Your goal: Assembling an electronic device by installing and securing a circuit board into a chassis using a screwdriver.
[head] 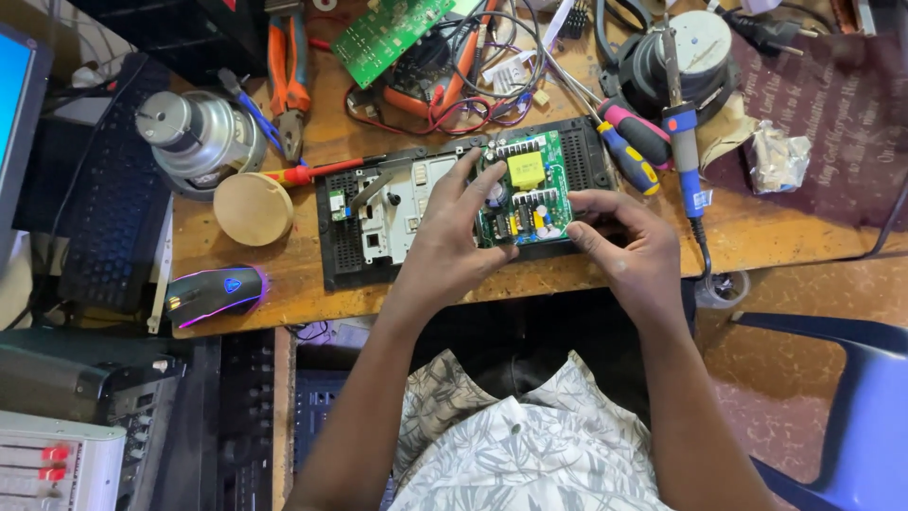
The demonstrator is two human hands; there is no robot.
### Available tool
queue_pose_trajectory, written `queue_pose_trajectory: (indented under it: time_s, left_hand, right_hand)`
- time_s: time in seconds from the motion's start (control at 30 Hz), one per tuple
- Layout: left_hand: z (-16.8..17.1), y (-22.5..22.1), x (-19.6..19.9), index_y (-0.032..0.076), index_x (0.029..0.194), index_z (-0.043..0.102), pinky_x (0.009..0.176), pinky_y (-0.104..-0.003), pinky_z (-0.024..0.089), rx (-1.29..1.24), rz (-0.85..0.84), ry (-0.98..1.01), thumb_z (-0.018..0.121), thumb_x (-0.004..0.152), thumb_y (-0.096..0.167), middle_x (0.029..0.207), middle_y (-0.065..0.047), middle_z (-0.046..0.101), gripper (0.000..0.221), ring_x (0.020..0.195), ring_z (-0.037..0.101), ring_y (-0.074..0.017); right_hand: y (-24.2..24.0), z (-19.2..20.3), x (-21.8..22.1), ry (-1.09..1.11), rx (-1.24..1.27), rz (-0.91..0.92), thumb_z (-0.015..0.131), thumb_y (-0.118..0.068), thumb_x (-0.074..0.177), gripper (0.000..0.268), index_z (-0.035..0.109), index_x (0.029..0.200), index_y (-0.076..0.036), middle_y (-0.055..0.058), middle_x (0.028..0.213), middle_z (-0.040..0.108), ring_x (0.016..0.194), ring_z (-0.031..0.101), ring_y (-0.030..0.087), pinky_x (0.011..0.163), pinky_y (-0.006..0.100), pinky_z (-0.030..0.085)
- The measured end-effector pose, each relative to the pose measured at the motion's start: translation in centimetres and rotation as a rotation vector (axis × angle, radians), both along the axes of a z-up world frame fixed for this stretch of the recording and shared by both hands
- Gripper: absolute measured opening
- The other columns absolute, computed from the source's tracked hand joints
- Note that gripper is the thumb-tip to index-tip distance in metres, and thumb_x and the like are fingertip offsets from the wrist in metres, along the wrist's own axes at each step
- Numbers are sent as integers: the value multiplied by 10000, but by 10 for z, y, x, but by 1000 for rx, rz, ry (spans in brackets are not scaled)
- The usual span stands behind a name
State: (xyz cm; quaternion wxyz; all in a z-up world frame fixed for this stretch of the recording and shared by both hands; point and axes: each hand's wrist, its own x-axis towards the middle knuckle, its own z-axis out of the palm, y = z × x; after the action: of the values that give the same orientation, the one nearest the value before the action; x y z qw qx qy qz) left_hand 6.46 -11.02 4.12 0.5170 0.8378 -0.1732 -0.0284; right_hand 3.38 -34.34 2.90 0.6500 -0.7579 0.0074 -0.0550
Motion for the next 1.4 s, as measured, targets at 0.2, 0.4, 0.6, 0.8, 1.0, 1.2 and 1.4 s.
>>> queue_pose_trajectory:
  time_s: [0.2, 0.4, 0.6, 0.8, 1.0, 1.2, 1.4]
  left_hand:
    - [-8, -1, 2, 33, 1576, 558, 1239, -660, 396, -62, 19, -37, 885, 802, 31, 1642, -323, 405, 840, 1555, 350, -543]
    - [-6, 1, 1, 30, 1589, 535, 1246, -646, 403, -58, 14, -44, 898, 823, 70, 1639, -323, 406, 848, 1543, 365, -538]
    - [-10, 1, 3, 33, 1545, 585, 1257, -588, 417, -101, 40, -67, 939, 803, 91, 1611, -293, 460, 824, 1522, 412, -501]
    - [-25, 3, 3, 81, 1565, 595, 1249, -514, 445, -84, 56, -87, 974, 810, 150, 1542, -198, 561, 847, 1501, 476, -397]
    - [-26, 5, 3, 85, 1560, 607, 1240, -543, 443, -124, 55, -112, 998, 811, 146, 1487, -199, 628, 847, 1461, 529, -396]
    - [-32, 4, 3, 110, 1544, 629, 1235, -525, 466, -127, 79, -151, 1015, 795, 171, 1468, -170, 666, 845, 1449, 564, -374]
    - [-35, 1, 1, 120, 1494, 677, 1240, -505, 468, -192, 112, -197, 1034, 764, 164, 1430, -140, 685, 814, 1434, 585, -356]
  right_hand:
    - [0, -6, 0, -17, -136, -22, 860, -71, 973, 270, 817, 1239, -57, 76, 1016, 736, 942, 686, 125, 873, 293, 599]
    - [4, -1, 3, -101, -268, -35, 833, -58, 993, 328, 781, 1317, -59, 97, 1175, 731, 1072, 680, 176, 875, 315, 575]
    - [-1, 1, -1, -58, -228, 4, 835, -92, 1001, 317, 788, 1314, -77, 68, 1081, 693, 1092, 668, 145, 933, 338, 590]
    - [1, -4, 1, -86, -225, -9, 827, -69, 1010, 304, 790, 1311, -65, 84, 1110, 727, 1087, 683, 148, 928, 312, 586]
    - [1, -6, 0, -90, -212, -17, 824, -69, 1015, 278, 797, 1292, -71, 80, 1131, 740, 1058, 672, 139, 921, 304, 583]
    - [1, -1, -1, -83, -206, -16, 821, -71, 1022, 262, 798, 1282, -56, 97, 1099, 731, 1053, 673, 145, 917, 307, 594]
    - [0, -2, 0, -125, -219, -12, 827, -22, 1005, 263, 810, 1267, -39, 133, 1042, 716, 1055, 689, 188, 914, 354, 603]
